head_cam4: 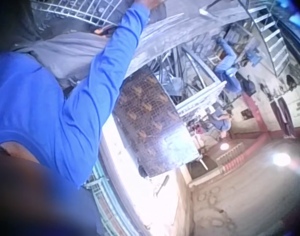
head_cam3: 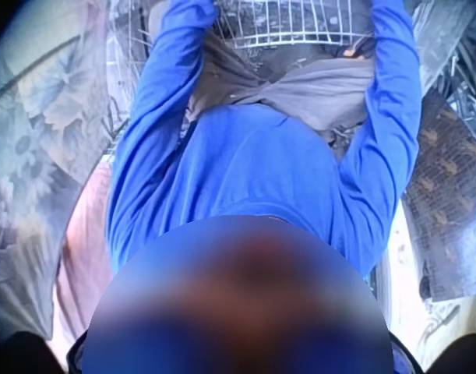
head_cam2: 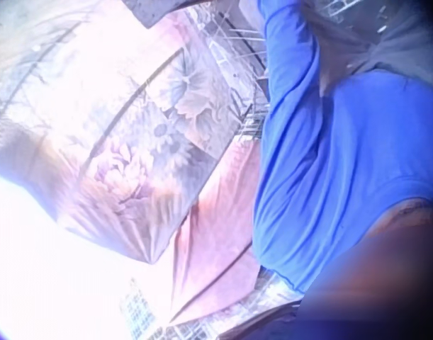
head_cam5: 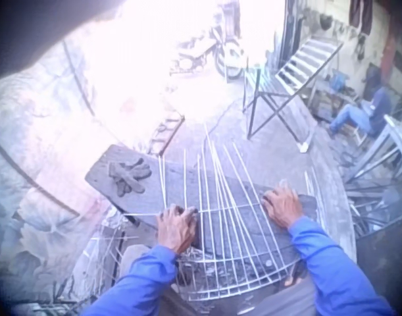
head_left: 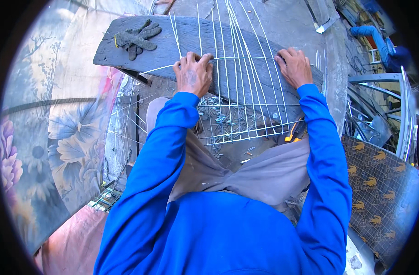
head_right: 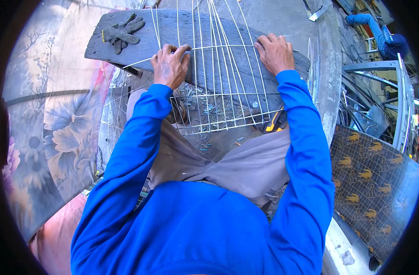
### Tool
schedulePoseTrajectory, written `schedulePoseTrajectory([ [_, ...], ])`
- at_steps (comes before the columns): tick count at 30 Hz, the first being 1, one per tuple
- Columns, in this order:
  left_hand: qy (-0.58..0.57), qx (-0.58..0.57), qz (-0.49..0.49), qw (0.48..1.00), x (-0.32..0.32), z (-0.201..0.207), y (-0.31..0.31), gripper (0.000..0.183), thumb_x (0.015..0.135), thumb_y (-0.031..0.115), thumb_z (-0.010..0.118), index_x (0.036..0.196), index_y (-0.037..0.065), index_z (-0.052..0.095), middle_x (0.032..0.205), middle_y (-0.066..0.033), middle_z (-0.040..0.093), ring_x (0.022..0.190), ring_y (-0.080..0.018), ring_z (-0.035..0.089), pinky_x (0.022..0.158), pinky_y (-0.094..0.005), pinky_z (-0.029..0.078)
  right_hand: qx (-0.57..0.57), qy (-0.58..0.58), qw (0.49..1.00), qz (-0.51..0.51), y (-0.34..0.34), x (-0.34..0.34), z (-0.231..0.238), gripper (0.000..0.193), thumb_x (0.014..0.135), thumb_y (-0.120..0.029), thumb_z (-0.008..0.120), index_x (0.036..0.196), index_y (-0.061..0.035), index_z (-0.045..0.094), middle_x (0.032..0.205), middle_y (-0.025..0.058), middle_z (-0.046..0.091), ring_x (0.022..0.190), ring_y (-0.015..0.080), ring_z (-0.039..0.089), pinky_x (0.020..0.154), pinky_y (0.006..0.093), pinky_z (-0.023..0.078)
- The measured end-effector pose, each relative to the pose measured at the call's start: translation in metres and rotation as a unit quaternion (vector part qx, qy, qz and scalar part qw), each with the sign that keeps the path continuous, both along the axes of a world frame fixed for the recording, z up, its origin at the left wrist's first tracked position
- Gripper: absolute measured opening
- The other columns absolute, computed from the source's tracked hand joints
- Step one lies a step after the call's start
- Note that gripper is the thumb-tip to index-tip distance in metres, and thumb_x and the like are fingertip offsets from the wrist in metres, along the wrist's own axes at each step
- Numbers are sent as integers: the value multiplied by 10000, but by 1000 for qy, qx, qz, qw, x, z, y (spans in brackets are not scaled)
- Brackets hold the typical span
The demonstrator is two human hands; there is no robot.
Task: Assembling or repairing a wire grill rack using pliers to secure metal strips.
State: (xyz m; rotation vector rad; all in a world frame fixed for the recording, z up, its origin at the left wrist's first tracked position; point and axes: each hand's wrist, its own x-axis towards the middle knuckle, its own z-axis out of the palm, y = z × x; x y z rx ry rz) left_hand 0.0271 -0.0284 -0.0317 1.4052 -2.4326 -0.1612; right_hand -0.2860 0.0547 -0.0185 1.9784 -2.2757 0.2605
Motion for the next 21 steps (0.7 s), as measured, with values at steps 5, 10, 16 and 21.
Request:
schedulePoseTrajectory([
  [5,18,15,-10,1000,4,1,10,277,961,293,630,1228,273,701,1124,-80,611,1124,-273,572,1031,-511,354,32,-6,999,23,10,-2,3,258,997,-397,603,1098,-177,694,1084,59,670,1035,310,624,886,488,499],
  [10,6,57,9,998,8,11,25,286,952,283,642,1231,260,698,1101,-85,612,1115,-272,573,1022,-504,358,42,-23,998,32,20,2,7,244,1001,-386,600,1087,-174,685,1070,64,659,1036,310,622,882,486,496],
  [16,49,29,-1,998,13,8,38,296,923,240,661,1216,239,703,1081,-106,614,1081,-302,574,1007,-491,385,64,-24,997,45,24,1,12,229,997,-372,608,1080,-170,679,1036,69,640,1031,305,617,870,482,488],
  [21,64,34,-10,997,16,6,43,295,903,179,660,1194,211,691,1066,-98,576,1057,-302,553,1011,-497,377,74,-26,995,56,30,2,11,220,993,-363,613,1079,-172,679,1024,72,635,1020,305,616,860,478,485],
])
